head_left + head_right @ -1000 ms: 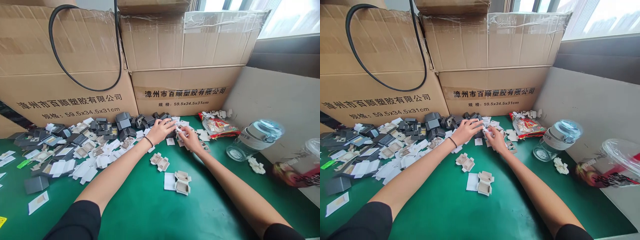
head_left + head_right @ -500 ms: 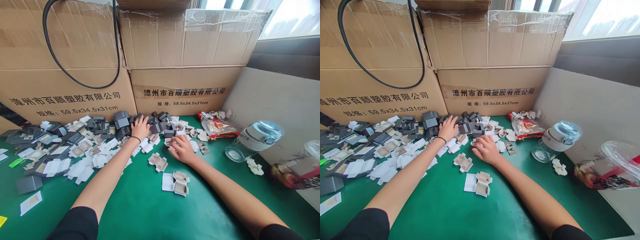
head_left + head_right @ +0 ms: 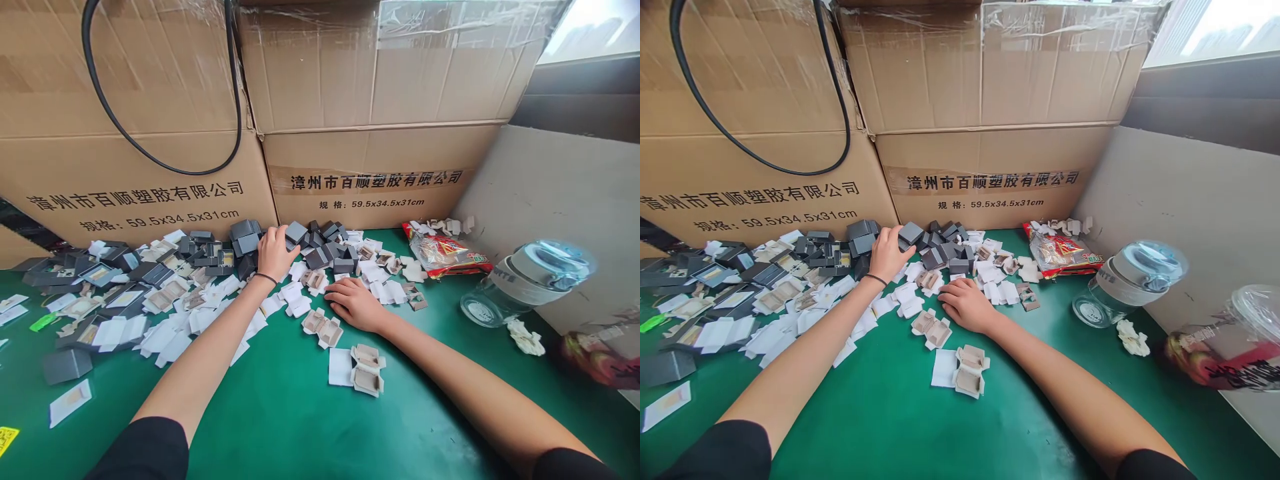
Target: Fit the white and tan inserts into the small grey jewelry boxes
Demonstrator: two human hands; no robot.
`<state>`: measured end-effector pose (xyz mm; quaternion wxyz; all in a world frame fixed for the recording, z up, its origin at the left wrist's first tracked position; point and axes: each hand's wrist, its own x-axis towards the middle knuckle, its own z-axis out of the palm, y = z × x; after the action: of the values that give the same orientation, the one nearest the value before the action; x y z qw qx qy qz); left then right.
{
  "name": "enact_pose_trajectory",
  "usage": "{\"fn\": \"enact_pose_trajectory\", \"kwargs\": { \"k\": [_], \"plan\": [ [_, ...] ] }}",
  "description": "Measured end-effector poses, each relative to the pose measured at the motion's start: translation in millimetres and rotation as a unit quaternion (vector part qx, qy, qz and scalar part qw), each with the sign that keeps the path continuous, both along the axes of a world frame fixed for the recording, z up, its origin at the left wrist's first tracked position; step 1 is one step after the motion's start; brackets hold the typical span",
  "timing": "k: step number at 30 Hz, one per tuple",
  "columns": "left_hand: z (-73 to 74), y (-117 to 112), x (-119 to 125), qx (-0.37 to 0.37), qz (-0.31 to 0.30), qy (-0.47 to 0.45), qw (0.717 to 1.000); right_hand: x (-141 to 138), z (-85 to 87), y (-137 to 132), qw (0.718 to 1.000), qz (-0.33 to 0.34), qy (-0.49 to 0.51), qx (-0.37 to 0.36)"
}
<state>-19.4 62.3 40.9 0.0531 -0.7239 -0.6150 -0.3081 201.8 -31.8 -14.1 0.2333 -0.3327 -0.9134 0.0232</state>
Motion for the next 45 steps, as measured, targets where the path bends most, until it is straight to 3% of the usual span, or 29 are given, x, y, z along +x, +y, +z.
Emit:
{"fn": "enact_pose_trajectory", "kwargs": {
  "k": [3, 5, 7, 9, 10, 13, 19, 21, 23, 25, 28, 32, 39, 45],
  "plan": [
    [12.4, -15, 1, 0.044, -0.047, -0.124, 0.990, 0, -1.4, 1, 1.000, 0.003, 0.004, 0.002],
    [10.6, -34, 9, -0.008, -0.079, -0.283, 0.956, 0, -2.4, 2, 1.000, -0.009, 0.024, 0.003],
    [-1.3, -55, 18, -0.131, -0.131, -0.465, 0.866, 1, -3.3, 3, 0.998, -0.034, 0.055, 0.002],
    [-18.5, -75, 25, -0.228, -0.186, -0.572, 0.766, 2, -4.2, 4, 0.996, -0.062, 0.071, -0.003],
    [-26.6, -82, 28, -0.255, -0.204, -0.599, 0.731, 2, -4.7, 4, 0.995, -0.077, 0.069, -0.005],
    [-40.3, -92, 30, -0.293, -0.229, -0.643, 0.669, 3, -6.3, 4, 0.992, -0.117, 0.038, -0.007],
    [-33.9, -82, 23, -0.348, -0.192, -0.738, 0.545, 4, -2.8, 0, 0.986, -0.160, 0.028, 0.029],
    [-33.0, -79, 21, -0.361, -0.186, -0.756, 0.513, 2, 2.1, -6, 0.988, -0.139, 0.047, 0.054],
    [-34.0, -77, 19, -0.369, -0.189, -0.768, 0.489, -3, 7.6, -15, 0.996, -0.052, 0.055, 0.039],
    [-36.1, -75, 18, -0.377, -0.187, -0.779, 0.465, -10, 12.1, -25, 0.997, 0.067, 0.033, -0.023],
    [-39.1, -74, 18, -0.378, -0.181, -0.794, 0.440, -19, 14.0, -32, 0.983, 0.150, -0.004, -0.106],
    [-40.2, -73, 19, -0.371, -0.176, -0.801, 0.435, -19, 7.9, -26, 0.987, 0.108, 0.006, -0.121],
    [-38.8, -73, 19, -0.376, -0.188, -0.807, 0.414, -12, -0.3, -13, 0.990, -0.011, 0.127, -0.061],
    [-40.5, -75, 17, -0.374, -0.203, -0.811, 0.402, -8, 0.3, -15, 0.993, -0.072, 0.065, 0.073]
  ]
}}
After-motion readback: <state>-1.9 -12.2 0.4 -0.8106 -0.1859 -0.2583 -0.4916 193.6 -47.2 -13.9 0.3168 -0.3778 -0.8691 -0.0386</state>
